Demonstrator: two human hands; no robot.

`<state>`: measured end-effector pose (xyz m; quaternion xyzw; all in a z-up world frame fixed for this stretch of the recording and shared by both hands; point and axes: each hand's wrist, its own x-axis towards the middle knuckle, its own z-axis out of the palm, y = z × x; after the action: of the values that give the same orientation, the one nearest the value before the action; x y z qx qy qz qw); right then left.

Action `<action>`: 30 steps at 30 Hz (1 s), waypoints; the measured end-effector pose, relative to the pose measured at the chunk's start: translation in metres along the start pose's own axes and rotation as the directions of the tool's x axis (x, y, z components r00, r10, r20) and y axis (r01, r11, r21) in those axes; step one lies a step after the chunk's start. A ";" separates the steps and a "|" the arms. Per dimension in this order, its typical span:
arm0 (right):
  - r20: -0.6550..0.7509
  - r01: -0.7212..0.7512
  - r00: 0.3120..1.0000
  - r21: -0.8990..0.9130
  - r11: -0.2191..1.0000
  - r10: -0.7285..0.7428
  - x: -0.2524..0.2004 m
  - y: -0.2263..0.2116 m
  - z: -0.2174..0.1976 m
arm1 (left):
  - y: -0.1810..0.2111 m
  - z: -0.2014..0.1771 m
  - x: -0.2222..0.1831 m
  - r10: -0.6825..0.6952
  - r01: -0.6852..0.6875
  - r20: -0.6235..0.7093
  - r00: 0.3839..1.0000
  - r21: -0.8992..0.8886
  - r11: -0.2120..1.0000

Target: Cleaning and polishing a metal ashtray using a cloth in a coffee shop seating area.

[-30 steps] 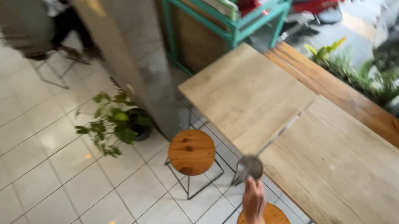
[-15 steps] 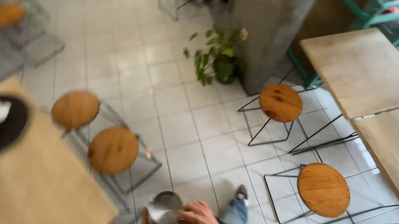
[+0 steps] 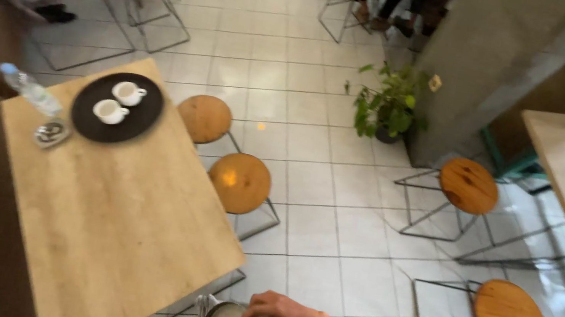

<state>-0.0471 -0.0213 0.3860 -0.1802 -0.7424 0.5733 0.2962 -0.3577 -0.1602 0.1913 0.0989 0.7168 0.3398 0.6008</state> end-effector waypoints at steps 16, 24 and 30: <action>0.392 -0.217 0.614 0.919 -0.330 0.685 0.216 0.115 0.170 | 0.257 -0.075 -0.050 0.222 -0.222 0.008 0.975 0.098 0.970; 0.399 -0.357 0.529 0.905 -0.230 0.749 0.290 0.104 0.202 | 0.247 -0.158 -0.011 0.351 -0.188 -0.190 0.917 0.569 0.800; 0.006 -0.157 0.473 0.984 0.078 0.881 0.329 0.087 0.225 | 0.339 -0.155 -0.033 0.598 -0.471 0.158 0.786 0.779 0.414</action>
<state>-0.4486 0.0348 0.3413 -0.4360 -0.0028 0.8446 0.3108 -0.5833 0.0183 0.4300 0.5495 0.7610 0.1702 0.2999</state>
